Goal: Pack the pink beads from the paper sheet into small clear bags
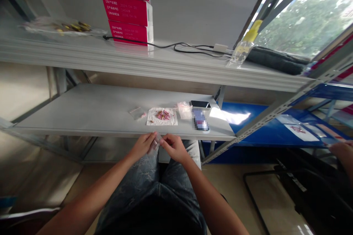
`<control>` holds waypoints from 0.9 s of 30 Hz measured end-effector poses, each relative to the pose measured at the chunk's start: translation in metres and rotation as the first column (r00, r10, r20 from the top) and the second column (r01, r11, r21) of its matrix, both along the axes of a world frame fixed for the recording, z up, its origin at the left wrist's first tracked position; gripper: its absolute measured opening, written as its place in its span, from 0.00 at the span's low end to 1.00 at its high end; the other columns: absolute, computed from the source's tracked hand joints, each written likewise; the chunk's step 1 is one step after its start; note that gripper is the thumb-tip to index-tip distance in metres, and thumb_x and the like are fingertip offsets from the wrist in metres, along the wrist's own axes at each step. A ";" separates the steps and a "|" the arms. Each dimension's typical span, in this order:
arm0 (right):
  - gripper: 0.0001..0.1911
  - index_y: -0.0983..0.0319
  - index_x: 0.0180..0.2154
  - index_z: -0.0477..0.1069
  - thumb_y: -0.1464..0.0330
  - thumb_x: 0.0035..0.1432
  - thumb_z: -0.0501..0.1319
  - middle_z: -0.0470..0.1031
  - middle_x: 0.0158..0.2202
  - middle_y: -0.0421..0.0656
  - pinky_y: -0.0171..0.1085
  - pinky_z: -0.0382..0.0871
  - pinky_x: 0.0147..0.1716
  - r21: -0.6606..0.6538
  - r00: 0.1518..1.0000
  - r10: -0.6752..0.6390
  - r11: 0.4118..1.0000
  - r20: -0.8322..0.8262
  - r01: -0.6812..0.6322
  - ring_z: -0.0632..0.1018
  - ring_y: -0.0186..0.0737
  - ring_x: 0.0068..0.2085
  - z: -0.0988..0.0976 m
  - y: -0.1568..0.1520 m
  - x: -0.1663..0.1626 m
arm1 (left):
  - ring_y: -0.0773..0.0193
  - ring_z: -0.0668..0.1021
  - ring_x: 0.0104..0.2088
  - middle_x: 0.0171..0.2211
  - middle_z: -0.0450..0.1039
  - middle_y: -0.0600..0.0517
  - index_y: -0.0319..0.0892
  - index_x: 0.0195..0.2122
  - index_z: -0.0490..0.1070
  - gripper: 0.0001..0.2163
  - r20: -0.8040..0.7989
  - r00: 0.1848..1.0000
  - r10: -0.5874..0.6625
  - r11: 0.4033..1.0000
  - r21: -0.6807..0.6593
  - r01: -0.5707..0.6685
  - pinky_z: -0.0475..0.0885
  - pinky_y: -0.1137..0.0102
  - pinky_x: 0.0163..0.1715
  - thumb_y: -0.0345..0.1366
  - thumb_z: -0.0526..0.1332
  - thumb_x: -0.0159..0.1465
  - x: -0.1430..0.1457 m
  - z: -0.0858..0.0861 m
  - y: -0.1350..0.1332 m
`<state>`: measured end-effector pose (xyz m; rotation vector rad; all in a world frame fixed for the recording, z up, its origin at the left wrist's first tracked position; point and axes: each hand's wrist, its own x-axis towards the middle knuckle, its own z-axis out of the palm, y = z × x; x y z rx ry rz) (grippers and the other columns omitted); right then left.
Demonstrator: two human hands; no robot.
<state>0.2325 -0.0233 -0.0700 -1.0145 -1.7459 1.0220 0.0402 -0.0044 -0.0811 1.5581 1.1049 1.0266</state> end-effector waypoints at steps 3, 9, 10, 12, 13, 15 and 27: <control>0.20 0.60 0.29 0.73 0.53 0.68 0.59 0.75 0.25 0.42 0.36 0.66 0.27 -0.018 1.000 -0.025 1.000 -0.007 0.025 0.73 0.38 0.26 -0.004 0.000 0.004 | 0.64 0.68 0.22 0.18 0.64 0.55 0.43 0.21 0.66 0.25 0.002 1.000 -0.013 1.000 0.002 0.013 0.61 0.70 0.26 0.55 0.53 0.70 0.004 -0.001 -0.004; 0.20 0.59 0.29 0.72 0.51 0.66 0.60 0.74 0.24 0.40 0.36 0.69 0.27 -0.113 0.996 -0.039 0.993 -0.078 0.030 0.74 0.38 0.26 -0.020 0.007 0.012 | 0.65 0.66 0.20 0.17 0.63 0.56 0.44 0.24 0.68 0.23 0.036 0.998 -0.048 0.998 -0.032 0.049 0.60 0.70 0.25 0.55 0.55 0.69 0.008 -0.004 -0.009; 0.20 0.59 0.30 0.72 0.51 0.66 0.60 0.74 0.24 0.40 0.35 0.69 0.26 -0.116 0.996 -0.037 0.993 -0.076 0.028 0.74 0.37 0.25 -0.020 0.008 0.013 | 0.65 0.65 0.20 0.17 0.63 0.56 0.43 0.26 0.70 0.22 0.041 0.998 -0.051 0.998 -0.039 0.053 0.60 0.70 0.25 0.55 0.56 0.68 0.008 -0.005 -0.009; 0.20 0.59 0.30 0.73 0.51 0.66 0.60 0.74 0.24 0.39 0.35 0.68 0.26 -0.116 0.997 -0.035 0.993 -0.072 0.027 0.73 0.37 0.25 -0.018 0.008 0.015 | 0.65 0.65 0.19 0.17 0.63 0.57 0.43 0.29 0.73 0.20 0.046 0.997 -0.060 0.997 -0.048 0.063 0.59 0.70 0.24 0.54 0.57 0.67 0.008 -0.008 -0.008; 0.20 0.59 0.30 0.73 0.51 0.66 0.60 0.74 0.24 0.39 0.35 0.68 0.26 -0.114 0.997 -0.034 0.993 -0.069 0.026 0.73 0.37 0.25 -0.016 0.008 0.016 | 0.65 0.65 0.19 0.17 0.63 0.57 0.43 0.31 0.74 0.19 0.047 0.997 -0.061 0.997 -0.049 0.063 0.59 0.71 0.24 0.54 0.58 0.67 0.008 -0.009 -0.007; 0.20 0.59 0.30 0.73 0.51 0.66 0.60 0.74 0.24 0.39 0.35 0.68 0.26 -0.109 0.998 -0.036 0.994 -0.061 0.029 0.74 0.37 0.25 -0.014 0.008 0.016 | 0.65 0.65 0.19 0.17 0.63 0.57 0.43 0.33 0.76 0.19 0.044 0.997 -0.057 0.997 -0.049 0.060 0.59 0.71 0.24 0.53 0.58 0.67 0.008 -0.010 -0.006; 0.21 0.59 0.32 0.73 0.48 0.63 0.63 0.75 0.26 0.40 0.37 0.73 0.26 -0.299 0.955 -0.077 0.954 -0.285 -0.012 0.75 0.37 0.25 -0.016 0.014 0.011 | 0.66 0.65 0.16 0.17 0.64 0.58 0.43 0.39 0.76 0.19 0.054 0.998 0.014 0.996 -0.084 -0.009 0.57 0.72 0.19 0.55 0.61 0.65 0.007 -0.011 -0.006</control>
